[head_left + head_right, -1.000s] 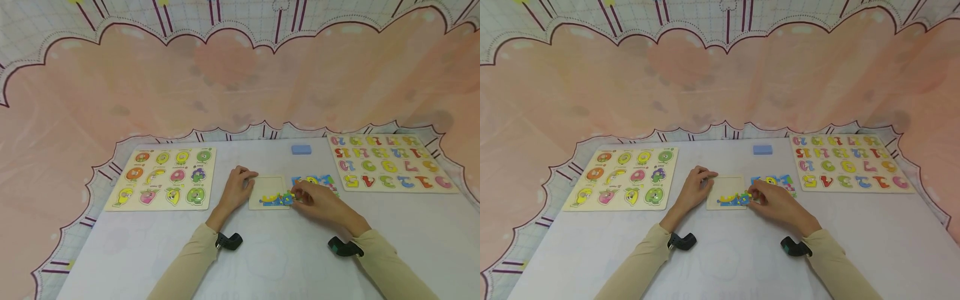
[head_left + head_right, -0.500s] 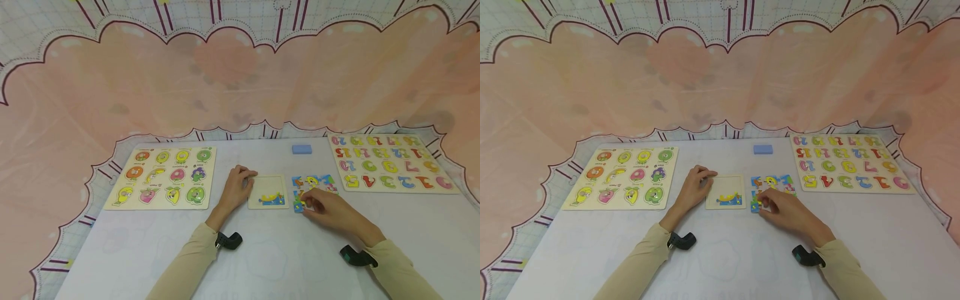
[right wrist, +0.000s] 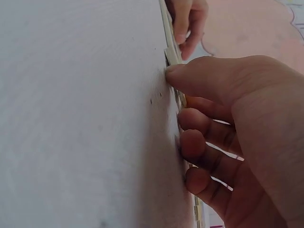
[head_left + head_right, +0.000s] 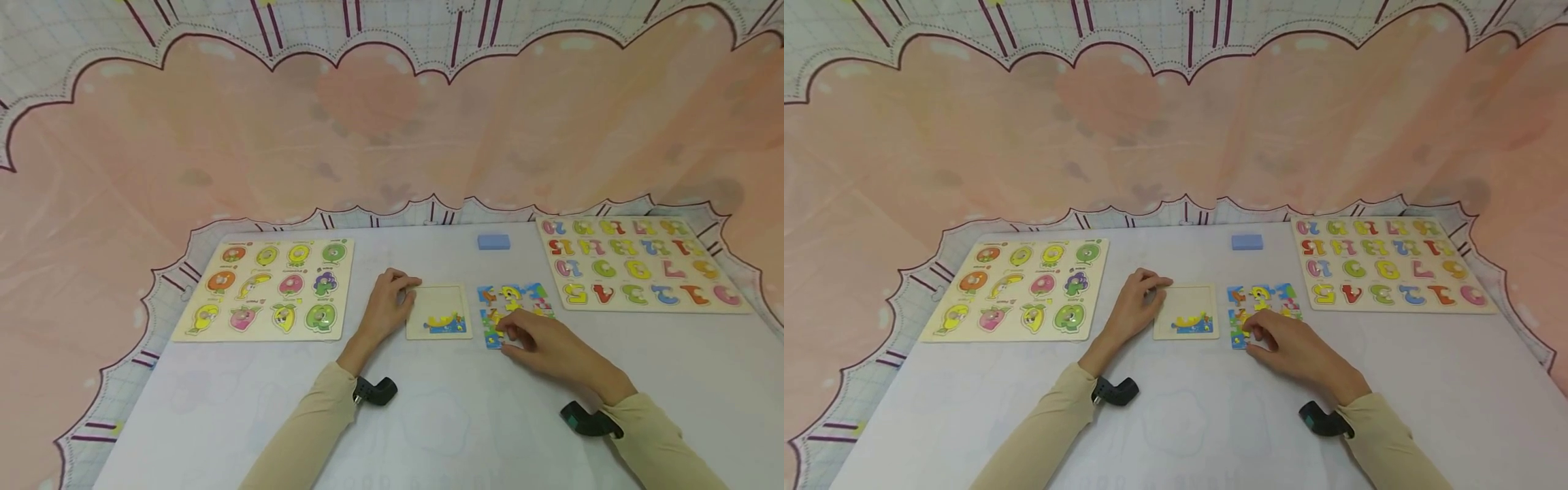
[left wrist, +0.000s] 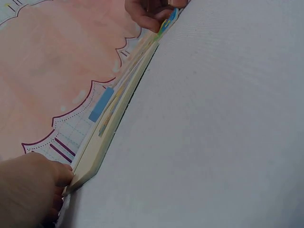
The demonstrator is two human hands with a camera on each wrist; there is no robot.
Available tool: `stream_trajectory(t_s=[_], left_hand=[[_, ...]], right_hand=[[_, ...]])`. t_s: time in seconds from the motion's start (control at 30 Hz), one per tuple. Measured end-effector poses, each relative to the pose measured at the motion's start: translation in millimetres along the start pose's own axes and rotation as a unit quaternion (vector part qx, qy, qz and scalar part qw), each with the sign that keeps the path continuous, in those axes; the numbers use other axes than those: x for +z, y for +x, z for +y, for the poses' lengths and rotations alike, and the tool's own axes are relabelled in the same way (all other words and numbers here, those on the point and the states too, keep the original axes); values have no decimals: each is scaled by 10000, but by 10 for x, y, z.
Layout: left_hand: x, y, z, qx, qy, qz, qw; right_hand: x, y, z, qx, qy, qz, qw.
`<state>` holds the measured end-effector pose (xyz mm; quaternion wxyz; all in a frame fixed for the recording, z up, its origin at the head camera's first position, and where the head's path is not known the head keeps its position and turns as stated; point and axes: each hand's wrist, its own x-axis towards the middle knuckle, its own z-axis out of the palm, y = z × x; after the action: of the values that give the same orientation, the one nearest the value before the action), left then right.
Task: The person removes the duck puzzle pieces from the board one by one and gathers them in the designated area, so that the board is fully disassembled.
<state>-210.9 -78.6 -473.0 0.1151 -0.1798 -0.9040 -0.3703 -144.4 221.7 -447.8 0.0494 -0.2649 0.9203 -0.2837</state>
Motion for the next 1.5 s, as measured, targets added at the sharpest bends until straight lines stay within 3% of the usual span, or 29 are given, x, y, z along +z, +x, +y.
stream_trajectory(t_s=[0.6, 1.0, 1.3, 1.5], left_hand=[[0, 0, 2, 124, 29, -2, 9999], [-3, -9, -2, 43, 28, -95, 9999], [-45, 17, -9, 49, 39, 69, 10000], [-48, -17, 4, 49, 50, -126, 9999]], right_hand=[[-7, -2, 12, 1, 157, -186, 9997], [16, 47, -54, -117, -37, 79, 9999], [10, 229, -167, -461, -221, 296, 9983], [77, 302, -259, -490, -412, 332, 9974]])
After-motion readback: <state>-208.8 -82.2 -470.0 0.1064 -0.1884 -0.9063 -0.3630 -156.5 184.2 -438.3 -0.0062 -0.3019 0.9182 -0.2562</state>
